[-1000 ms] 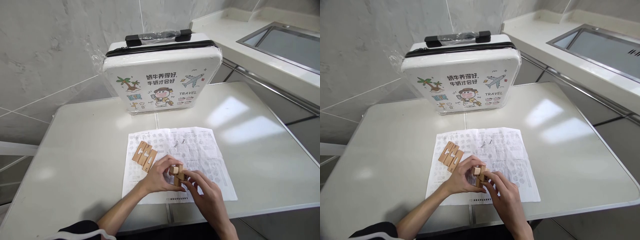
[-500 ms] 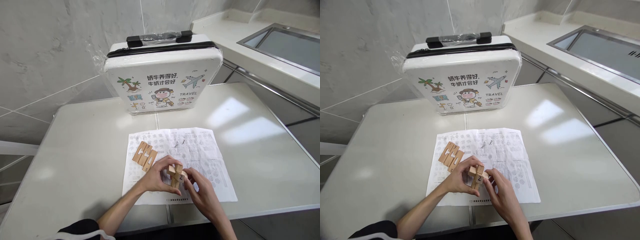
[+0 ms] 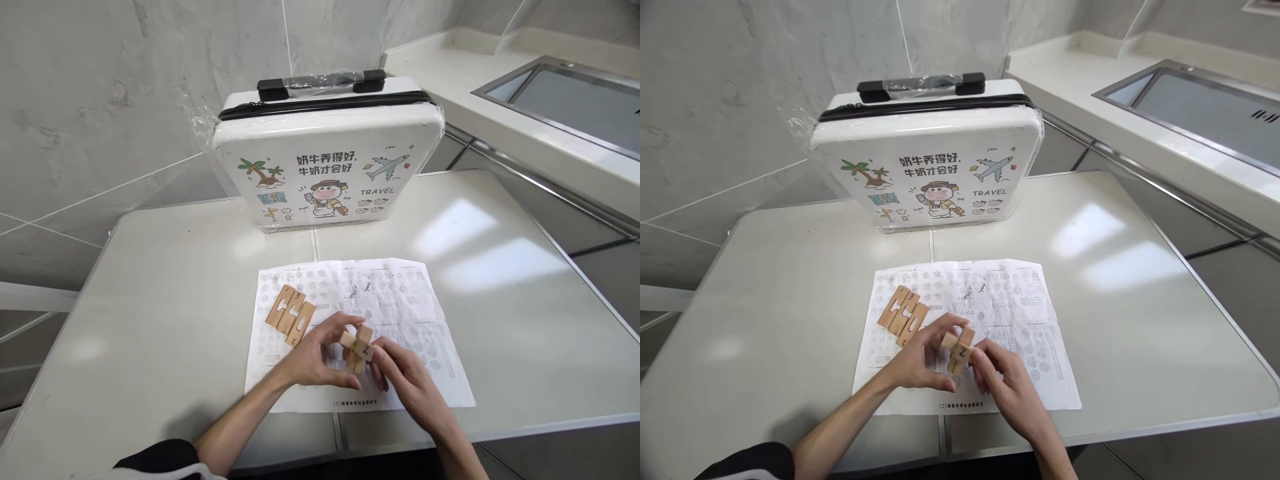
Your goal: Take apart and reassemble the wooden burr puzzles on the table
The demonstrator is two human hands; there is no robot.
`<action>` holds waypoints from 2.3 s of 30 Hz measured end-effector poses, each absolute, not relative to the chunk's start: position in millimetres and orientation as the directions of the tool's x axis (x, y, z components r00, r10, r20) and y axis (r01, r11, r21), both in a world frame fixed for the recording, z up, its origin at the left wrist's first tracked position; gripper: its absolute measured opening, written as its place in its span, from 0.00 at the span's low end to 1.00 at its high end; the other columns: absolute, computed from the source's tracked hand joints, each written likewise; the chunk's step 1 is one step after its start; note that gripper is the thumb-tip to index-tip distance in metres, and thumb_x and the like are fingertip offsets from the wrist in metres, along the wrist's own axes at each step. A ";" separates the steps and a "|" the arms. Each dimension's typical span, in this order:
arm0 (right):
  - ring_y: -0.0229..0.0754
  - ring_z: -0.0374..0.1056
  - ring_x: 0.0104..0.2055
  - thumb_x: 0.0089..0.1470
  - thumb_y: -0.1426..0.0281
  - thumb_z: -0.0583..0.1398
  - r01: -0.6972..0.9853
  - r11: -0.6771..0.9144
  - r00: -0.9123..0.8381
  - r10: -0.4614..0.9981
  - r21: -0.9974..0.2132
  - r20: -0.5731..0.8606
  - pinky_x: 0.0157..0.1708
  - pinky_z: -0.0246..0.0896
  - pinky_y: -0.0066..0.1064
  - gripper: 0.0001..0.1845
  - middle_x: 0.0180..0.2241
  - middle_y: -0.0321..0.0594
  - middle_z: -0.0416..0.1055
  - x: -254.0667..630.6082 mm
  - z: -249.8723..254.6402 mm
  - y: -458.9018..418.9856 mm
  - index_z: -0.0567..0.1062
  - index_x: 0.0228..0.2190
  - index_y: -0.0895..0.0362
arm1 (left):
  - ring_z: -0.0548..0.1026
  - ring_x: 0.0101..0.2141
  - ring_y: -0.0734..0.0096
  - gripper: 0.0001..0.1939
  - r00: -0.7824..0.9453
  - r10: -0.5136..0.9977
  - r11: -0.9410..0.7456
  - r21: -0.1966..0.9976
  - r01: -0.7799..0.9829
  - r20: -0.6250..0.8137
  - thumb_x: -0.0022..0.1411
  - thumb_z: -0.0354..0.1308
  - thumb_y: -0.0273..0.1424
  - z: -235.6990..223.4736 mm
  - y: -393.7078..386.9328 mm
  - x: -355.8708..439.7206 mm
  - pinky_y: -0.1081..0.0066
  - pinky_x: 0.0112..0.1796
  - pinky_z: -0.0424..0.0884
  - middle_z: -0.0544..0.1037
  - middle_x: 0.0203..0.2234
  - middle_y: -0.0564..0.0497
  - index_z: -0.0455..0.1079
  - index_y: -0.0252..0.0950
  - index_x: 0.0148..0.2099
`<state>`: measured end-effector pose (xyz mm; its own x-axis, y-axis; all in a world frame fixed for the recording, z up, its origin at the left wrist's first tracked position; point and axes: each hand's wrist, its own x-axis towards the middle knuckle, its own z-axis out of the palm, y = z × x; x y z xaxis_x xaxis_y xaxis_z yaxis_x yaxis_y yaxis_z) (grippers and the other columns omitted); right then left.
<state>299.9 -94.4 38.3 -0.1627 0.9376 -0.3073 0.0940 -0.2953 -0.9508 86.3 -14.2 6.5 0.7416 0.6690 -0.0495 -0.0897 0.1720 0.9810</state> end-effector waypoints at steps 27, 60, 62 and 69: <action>0.49 0.69 0.30 0.68 0.44 0.52 0.696 -0.585 0.544 0.808 -0.415 -0.227 0.30 0.53 0.34 0.28 0.28 0.41 0.78 382.8 22.8 -9.1 0.73 0.28 0.51 | 0.78 0.39 0.70 0.21 0.720 0.677 0.232 0.973 -0.010 -0.154 0.67 0.69 0.36 13.7 -16.1 89.1 0.62 0.49 0.76 0.77 0.48 0.45 0.73 0.40 0.60; 0.41 0.64 0.24 0.72 0.51 0.55 0.422 -0.174 0.222 0.971 -0.890 -0.084 0.26 0.60 0.31 0.24 0.23 0.34 0.67 342.9 -3.2 -130.6 0.72 0.29 0.53 | 0.48 0.76 0.38 0.51 0.695 0.718 -0.601 0.527 0.602 0.025 0.70 0.64 0.49 16.5 -11.0 57.9 0.34 0.68 0.60 0.48 0.78 0.36 0.38 0.45 0.81; 0.41 0.64 0.24 0.72 0.51 0.55 0.435 -0.163 0.207 0.975 -0.885 -0.078 0.26 0.61 0.31 0.23 0.23 0.34 0.68 344.1 -4.2 -130.3 0.72 0.30 0.53 | 0.50 0.75 0.38 0.50 0.714 0.699 -0.603 0.564 0.564 0.032 0.70 0.65 0.47 17.0 -14.7 73.2 0.35 0.68 0.63 0.49 0.77 0.36 0.40 0.45 0.81; 0.44 0.72 0.32 0.72 0.60 0.57 0.561 -0.074 0.171 0.985 -0.824 0.029 0.32 0.69 0.34 0.11 0.35 0.40 0.75 326.8 -1.5 -129.3 0.74 0.40 0.52 | 0.58 0.73 0.43 0.21 0.645 0.748 -0.598 0.577 0.557 0.152 0.74 0.62 0.36 19.1 -19.4 85.6 0.38 0.67 0.66 0.64 0.71 0.38 0.63 0.41 0.65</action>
